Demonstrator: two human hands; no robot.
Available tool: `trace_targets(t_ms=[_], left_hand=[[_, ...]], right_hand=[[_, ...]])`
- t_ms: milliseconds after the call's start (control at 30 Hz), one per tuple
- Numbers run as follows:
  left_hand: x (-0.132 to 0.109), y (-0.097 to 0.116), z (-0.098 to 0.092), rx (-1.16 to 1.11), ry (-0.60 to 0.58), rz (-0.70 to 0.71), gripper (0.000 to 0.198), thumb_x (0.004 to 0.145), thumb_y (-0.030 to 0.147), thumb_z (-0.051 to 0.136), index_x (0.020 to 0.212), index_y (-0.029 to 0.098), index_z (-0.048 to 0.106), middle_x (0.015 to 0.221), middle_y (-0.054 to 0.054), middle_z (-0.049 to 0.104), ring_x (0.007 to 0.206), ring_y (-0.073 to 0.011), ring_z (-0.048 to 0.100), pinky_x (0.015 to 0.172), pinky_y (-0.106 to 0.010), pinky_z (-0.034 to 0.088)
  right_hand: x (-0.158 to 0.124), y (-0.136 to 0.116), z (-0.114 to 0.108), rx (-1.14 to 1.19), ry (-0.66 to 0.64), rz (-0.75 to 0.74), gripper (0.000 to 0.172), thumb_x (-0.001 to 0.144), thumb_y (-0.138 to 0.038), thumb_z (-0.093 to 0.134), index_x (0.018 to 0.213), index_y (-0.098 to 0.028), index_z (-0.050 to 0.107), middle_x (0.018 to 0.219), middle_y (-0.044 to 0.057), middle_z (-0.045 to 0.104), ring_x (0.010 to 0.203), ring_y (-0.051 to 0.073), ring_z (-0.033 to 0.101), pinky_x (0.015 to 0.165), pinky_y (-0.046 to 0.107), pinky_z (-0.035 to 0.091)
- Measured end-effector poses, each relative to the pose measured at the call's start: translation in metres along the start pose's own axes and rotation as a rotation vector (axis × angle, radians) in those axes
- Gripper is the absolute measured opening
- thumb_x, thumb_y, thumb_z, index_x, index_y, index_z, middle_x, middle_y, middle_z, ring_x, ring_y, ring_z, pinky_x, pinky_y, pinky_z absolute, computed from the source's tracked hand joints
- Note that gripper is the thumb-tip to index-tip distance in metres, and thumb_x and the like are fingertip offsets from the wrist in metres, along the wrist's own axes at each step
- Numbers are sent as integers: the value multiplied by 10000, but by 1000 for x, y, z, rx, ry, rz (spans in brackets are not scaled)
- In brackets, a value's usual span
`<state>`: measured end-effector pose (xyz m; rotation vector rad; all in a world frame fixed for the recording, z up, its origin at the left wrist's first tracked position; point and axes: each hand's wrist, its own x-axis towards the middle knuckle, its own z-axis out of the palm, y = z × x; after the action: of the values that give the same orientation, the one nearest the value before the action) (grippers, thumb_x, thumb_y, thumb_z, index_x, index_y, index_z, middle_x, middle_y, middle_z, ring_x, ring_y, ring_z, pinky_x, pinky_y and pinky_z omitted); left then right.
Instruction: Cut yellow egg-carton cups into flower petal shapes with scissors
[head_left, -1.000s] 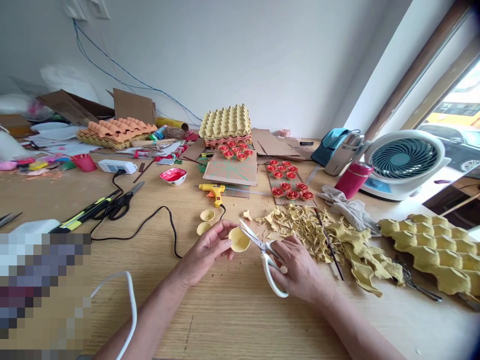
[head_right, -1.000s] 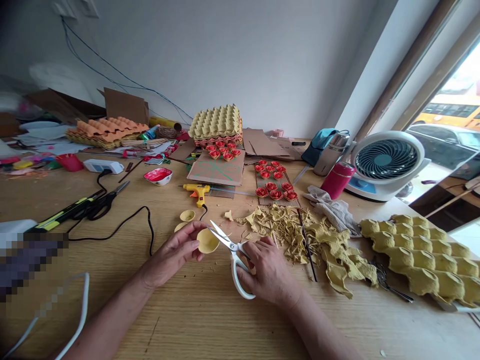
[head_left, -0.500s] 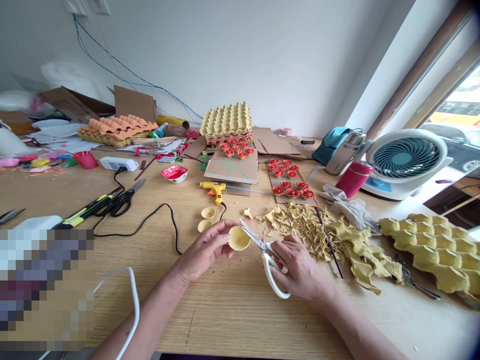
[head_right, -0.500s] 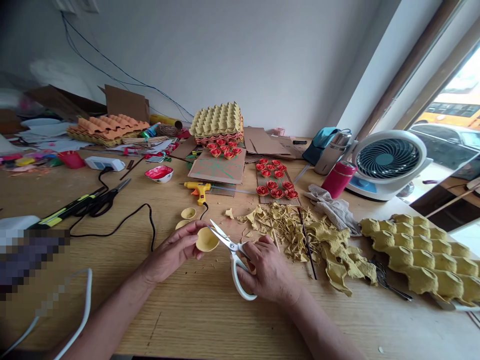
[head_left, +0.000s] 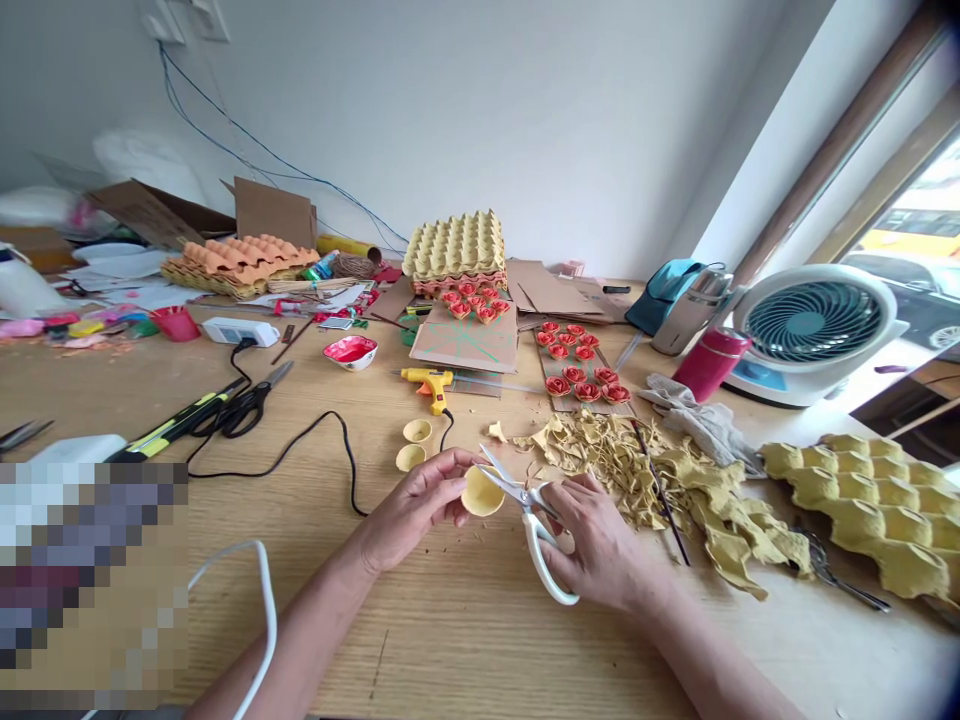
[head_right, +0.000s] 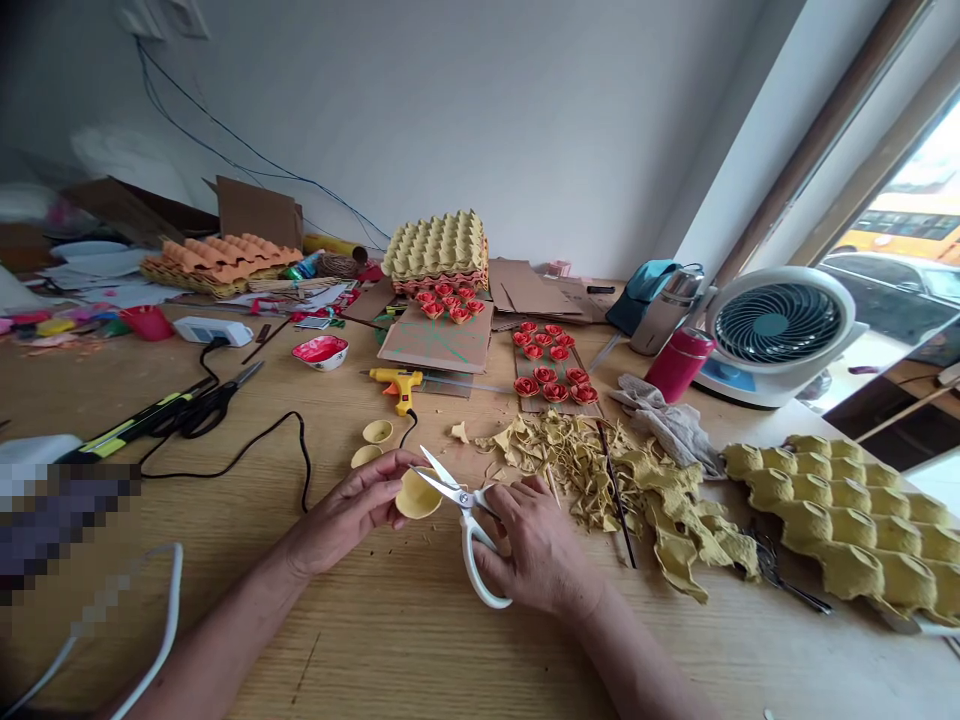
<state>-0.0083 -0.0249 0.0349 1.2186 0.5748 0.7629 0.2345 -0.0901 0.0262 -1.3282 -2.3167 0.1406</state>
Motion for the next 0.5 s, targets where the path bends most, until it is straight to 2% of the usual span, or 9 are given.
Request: trace_targets(t_ms=[167, 367, 500], left_hand=[[0, 0, 0, -21, 7, -8, 254, 898, 361, 614, 1094, 202, 647, 859, -13, 570, 724, -116, 506, 635, -242, 426], [0, 1, 1, -52, 59, -24, 271, 868, 353, 638, 1082, 189, 664, 845, -21, 573, 712, -125, 502, 614, -243, 420], [0, 1, 0, -47, 52, -21, 277, 873, 357, 636, 1098, 200, 675, 844, -17, 566, 726, -123, 498, 609, -232, 410]], right_hand=[[-1, 0, -1, 20, -4, -28, 204, 894, -300, 529, 757, -221, 400, 691, -12, 527, 628, 155, 454, 741, 334, 331], [-3, 2, -2, 51, -31, -44, 226, 925, -293, 505, 754, -226, 374, 679, -17, 527, 617, 154, 440, 745, 327, 331], [-3, 2, -2, 31, -48, -24, 211, 928, -296, 512, 777, -223, 382, 715, -8, 538, 644, 161, 455, 741, 328, 323]])
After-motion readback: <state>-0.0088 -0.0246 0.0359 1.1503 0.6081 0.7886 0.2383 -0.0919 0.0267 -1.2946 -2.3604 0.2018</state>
